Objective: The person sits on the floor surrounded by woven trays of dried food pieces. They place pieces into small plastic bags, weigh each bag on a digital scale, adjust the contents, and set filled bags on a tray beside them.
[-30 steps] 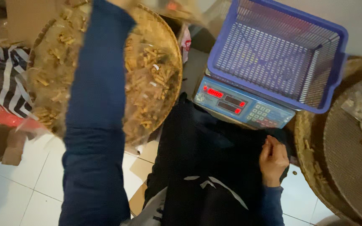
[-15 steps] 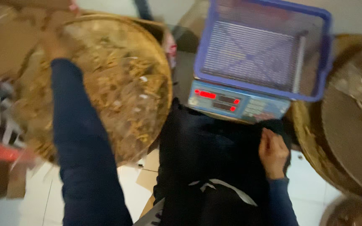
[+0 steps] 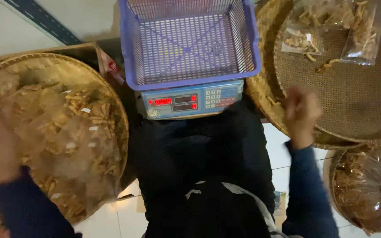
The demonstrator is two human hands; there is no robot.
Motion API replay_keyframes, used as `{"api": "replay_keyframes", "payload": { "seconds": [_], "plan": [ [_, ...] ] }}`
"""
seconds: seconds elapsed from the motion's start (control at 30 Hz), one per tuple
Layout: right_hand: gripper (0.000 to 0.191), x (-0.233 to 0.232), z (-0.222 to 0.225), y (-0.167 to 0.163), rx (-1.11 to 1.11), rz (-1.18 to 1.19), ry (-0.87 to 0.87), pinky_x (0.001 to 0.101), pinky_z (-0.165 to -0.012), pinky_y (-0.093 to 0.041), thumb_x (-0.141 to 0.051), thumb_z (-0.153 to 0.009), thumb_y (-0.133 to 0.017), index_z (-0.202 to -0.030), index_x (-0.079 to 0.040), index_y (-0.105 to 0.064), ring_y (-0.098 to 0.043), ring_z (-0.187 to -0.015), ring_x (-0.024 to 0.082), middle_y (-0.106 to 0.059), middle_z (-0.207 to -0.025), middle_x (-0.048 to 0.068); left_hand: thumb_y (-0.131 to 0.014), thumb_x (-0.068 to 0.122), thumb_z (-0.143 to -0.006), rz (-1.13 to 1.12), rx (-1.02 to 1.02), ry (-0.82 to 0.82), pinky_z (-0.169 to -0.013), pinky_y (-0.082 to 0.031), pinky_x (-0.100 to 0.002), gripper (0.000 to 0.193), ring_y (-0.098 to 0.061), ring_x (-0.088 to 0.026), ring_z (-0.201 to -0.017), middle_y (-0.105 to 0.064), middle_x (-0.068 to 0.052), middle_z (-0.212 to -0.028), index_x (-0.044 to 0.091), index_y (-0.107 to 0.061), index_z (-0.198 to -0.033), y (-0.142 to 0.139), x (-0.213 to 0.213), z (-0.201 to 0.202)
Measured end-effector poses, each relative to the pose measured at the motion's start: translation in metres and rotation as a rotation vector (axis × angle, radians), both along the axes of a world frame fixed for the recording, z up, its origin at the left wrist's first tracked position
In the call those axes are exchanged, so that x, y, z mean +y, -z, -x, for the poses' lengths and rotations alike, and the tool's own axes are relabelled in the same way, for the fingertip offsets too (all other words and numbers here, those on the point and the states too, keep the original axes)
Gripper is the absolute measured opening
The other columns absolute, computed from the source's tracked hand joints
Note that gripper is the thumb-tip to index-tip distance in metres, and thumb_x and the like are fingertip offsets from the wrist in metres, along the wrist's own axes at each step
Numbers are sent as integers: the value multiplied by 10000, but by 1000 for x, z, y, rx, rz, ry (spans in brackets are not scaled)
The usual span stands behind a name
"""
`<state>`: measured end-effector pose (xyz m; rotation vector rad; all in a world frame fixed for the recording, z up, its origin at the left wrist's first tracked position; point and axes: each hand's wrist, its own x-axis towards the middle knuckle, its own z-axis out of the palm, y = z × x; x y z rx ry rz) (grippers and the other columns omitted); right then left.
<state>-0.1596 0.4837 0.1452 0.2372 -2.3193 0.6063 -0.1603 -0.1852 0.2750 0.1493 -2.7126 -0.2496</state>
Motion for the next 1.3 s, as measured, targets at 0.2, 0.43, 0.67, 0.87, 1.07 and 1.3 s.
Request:
{"api": "replay_keyframes", "payload": {
  "seconds": [0.2, 0.43, 0.67, 0.87, 1.07, 1.3],
  "plan": [
    [417, 87, 151, -5, -304, -324, 68, 520, -838, -532, 48, -988, -561, -1349, -140, -653, -629, -1072, 460, -576, -1336, 266, -772, 56, -826, 5, 45, 383, -1083, -506, -571, 319, -615, -427, -1234, -646, -190, -1285, 60, -705, -1139, 15, 171, -54],
    [424, 100, 245, 59, -435, -883, 216, 525, -897, -556, -437, -1172, -542, -981, -121, -749, -687, -933, 338, -654, -1212, 95, -733, 48, -889, -321, 8, 519, -857, -602, -394, 287, -721, -336, -1039, -675, -174, -1280, 79, -735, -1175, 123, 290, -64],
    [129, 124, 253, 52, -296, -883, 119, 444, -754, -572, -29, -1026, -640, -1032, -97, -750, -670, -974, 321, -648, -1174, 170, -730, 73, -917, -309, 3, 487, -783, -606, -379, 208, -735, -304, -947, -694, -126, -1246, 71, -739, -1125, 157, 294, -58],
    [84, 159, 214, -15, -358, -413, 83, 463, -917, -530, 5, -1042, -574, -960, 22, -574, -619, -1064, 374, -593, -1151, 217, -732, 90, -922, -269, 52, 504, -781, -594, -384, 205, -723, -301, -964, -688, -116, -1257, 63, -740, -1125, 149, 293, -60],
    [117, 136, 152, -107, -95, -543, -56, 444, -822, -533, 18, -1037, -690, -999, -4, -582, -630, -1000, 369, -584, -1187, 216, -733, 84, -926, -345, 46, 534, -774, -583, -388, 201, -718, -302, -946, -680, -112, -1268, 60, -737, -1125, 146, 287, -72],
    [30, 88, 128, -171, -86, -421, -167, 393, -743, -419, -4, -1128, -544, -1115, 23, -548, -559, -842, 319, -510, -952, 160, -712, 94, -925, -370, 58, 540, -826, -584, -400, 194, -714, -297, -999, -678, -84, -1276, 73, -733, -1117, 146, 287, -82]
  ]
}}
